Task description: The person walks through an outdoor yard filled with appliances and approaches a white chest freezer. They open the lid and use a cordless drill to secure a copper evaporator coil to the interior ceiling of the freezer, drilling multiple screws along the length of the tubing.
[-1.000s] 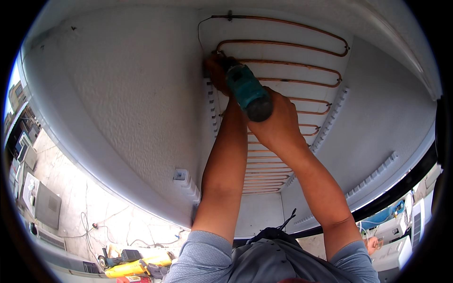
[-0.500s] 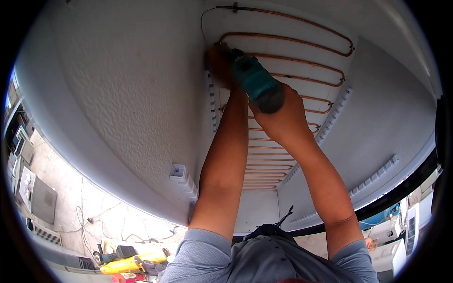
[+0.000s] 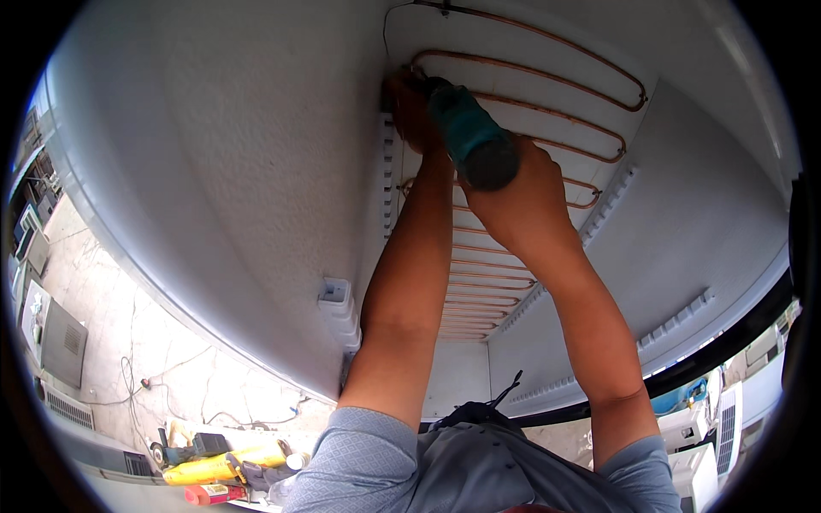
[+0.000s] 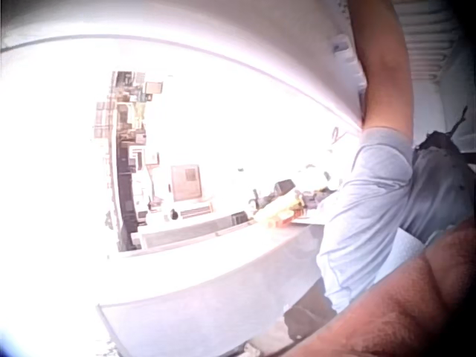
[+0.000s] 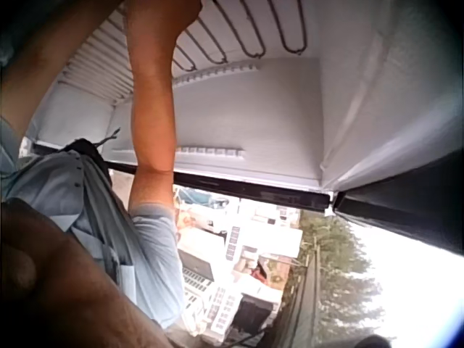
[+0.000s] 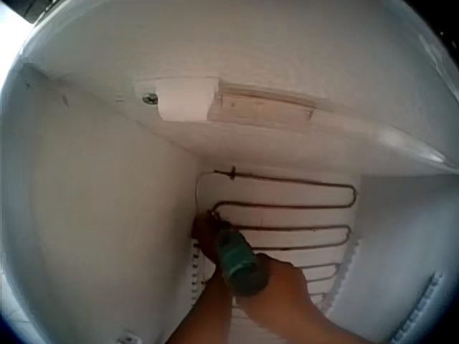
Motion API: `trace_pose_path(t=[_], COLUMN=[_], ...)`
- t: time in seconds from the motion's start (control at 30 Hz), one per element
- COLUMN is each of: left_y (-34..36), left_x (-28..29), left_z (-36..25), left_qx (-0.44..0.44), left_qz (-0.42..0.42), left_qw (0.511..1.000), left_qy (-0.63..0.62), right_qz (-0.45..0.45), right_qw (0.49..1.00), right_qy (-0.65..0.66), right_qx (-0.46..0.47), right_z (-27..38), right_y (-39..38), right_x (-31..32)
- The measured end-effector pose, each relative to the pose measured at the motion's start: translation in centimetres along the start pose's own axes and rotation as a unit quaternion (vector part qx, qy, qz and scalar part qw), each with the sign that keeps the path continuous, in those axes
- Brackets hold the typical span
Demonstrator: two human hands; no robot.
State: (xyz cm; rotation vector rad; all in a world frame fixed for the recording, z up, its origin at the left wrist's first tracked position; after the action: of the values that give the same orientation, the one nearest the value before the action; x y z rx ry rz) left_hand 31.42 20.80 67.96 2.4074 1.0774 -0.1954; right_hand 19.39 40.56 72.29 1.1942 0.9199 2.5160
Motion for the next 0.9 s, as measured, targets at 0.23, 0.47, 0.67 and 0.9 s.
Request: trace_pose_path(t=[0.23, 0.47, 0.67, 0.9], left_y=[0.3, 0.4, 0.3, 2.0], left_x=[-1.2, -1.5, -1.7, -1.8], left_z=[1.3, 1.8, 2.8, 2.8], left_qx=[-0.009, -0.043, -0.006, 0.015], left_qz=[0.004, -0.004, 0.042, 0.031], left_qw=[1.000, 0.994, 0.997, 0.997], left_qy=[0.030, 0.100, -0.057, 0.062], right_qz=[0.014, -0.010, -0.036, 0.031], right_qw=[1.000, 0.999, 0.997, 0.999], right_qy=[-0.019, -0.029, 0.009, -0.015], right_qx=[0.010, 0.045, 0.073, 0.009], right_z=[-0.6, -1.1, -1.9, -1.8], right_y=[0.1, 0.4, 0.7, -1.8], right_x=[-0.8, -1.2, -1.0, 0.1])
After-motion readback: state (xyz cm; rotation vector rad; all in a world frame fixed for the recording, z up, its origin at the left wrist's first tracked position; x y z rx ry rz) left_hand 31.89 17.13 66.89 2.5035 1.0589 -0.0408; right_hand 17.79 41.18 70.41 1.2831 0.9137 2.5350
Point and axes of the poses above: each hand's wrist, its own y-axis towards the middle knuckle, its own x-axis out of the back of the hand, z = x × y, the point moved 5 cm from there along y, towards the middle knuckle, and after that the axes turned 1 degree about z, right-handed, at the moved point
